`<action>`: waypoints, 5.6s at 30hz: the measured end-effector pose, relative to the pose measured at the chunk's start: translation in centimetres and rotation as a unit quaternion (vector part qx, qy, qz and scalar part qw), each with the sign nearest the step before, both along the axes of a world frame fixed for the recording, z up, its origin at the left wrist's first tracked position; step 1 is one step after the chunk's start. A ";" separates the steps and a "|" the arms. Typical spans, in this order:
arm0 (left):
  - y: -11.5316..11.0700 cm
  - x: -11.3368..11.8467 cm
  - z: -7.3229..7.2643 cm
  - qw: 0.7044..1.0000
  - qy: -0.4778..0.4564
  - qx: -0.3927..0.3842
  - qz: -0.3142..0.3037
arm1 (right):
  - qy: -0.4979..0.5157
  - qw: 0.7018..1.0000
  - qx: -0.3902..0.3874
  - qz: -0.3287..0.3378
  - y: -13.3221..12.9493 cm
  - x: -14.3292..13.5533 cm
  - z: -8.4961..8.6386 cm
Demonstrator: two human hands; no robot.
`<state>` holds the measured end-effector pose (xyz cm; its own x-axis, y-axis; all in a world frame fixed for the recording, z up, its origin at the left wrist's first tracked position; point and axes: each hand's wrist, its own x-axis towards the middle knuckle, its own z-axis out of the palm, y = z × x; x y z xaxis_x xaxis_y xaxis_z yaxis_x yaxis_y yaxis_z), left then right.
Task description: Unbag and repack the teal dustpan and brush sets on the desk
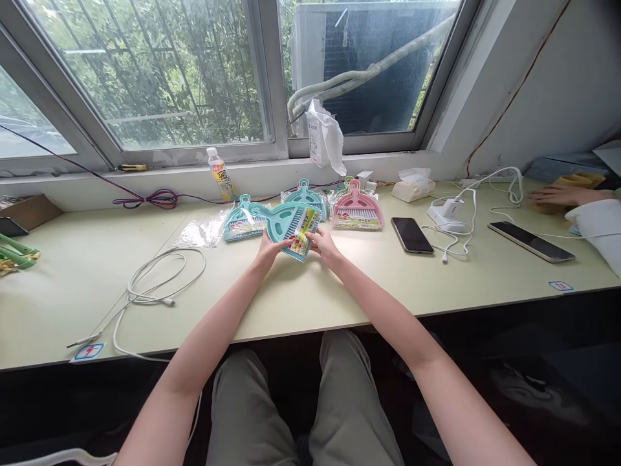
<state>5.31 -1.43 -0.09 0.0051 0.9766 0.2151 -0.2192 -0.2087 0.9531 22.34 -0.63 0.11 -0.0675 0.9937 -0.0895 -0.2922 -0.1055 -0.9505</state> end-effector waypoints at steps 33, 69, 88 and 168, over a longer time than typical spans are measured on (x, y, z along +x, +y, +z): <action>2.9 -14.6 -0.6 0.639 0.627 -0.058 0.441 | 0.034 0.996 -0.044 -0.075 -0.2 1.4 0.0; 2.4 -4.0 -2.1 0.801 0.531 0.231 0.151 | 0.062 0.990 -0.050 -0.114 -0.1 2.0 0.9; 2.8 -9.6 0.1 0.780 0.363 0.045 0.508 | -0.049 0.997 -0.058 -0.022 0.7 2.0 -0.6; -1.2 2.4 -0.3 1.000 0.015 0.002 -0.023 | 0.085 0.985 0.077 -0.127 -0.6 -0.4 -0.4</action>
<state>7.69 -2.67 -0.40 0.0574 0.9744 0.2173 -0.2003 -0.2020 0.9587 21.92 -1.19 -0.28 0.1837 0.9815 0.0546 -0.4465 0.1328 -0.8849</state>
